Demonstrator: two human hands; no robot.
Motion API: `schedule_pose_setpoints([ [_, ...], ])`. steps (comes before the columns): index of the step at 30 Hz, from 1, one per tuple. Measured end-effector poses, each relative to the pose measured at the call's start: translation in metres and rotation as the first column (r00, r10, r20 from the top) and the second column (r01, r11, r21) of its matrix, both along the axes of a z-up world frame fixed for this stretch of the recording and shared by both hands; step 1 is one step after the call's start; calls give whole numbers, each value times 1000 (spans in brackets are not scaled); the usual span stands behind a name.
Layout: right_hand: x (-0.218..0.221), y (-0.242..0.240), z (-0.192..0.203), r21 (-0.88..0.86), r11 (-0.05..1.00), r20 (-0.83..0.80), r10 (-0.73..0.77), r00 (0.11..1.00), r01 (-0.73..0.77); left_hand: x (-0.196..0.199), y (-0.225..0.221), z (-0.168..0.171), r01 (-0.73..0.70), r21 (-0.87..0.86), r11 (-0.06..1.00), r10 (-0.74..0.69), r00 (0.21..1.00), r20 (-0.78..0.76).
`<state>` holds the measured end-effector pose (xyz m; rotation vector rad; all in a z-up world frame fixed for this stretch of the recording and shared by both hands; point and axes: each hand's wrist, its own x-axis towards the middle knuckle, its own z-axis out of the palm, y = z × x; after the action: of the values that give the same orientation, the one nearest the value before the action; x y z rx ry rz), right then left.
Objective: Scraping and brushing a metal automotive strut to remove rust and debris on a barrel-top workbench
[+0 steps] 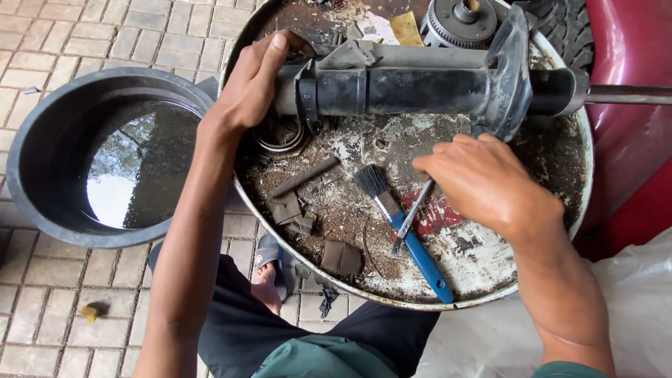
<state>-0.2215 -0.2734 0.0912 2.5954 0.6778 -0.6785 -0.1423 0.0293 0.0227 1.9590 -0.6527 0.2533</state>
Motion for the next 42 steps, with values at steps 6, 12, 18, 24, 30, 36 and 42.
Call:
schedule_pose_setpoints([
  [6, 7, -5, -2, 117, 992, 58, 40, 997, -47, 0, 0, 0, -14, 14, 1000, 13, 1000, 27],
  [12, 5, -1, 2, 111, 994, 81, 2, 997, -11, -1, 0, 0, -17, 9, 1000, 17, 1000, 10],
  [18, 5, -2, -1, 153, 987, 83, 35, 996, -47, -2, 1, 0, -9, 16, 1000, 9, 1000, 22],
  [24, -23, 3, 3, 194, 963, -53, 200, 978, -186, -1, 0, 0, -2, 0, 1000, 2, 1000, -12],
  [30, -15, 5, -12, 140, 967, -26, 217, 976, -211, 0, 1, -1, -5, -10, 1000, 5, 1000, -5],
  [36, -2, -6, 5, 507, 744, 110, 445, 889, -435, -8, -2, 8, 21, 26, 999, -20, 1000, -21],
  [42, -8, -10, 17, 771, 228, 588, 102, 802, -594, -10, -2, 5, 35, 42, 998, -38, 998, 57],
])
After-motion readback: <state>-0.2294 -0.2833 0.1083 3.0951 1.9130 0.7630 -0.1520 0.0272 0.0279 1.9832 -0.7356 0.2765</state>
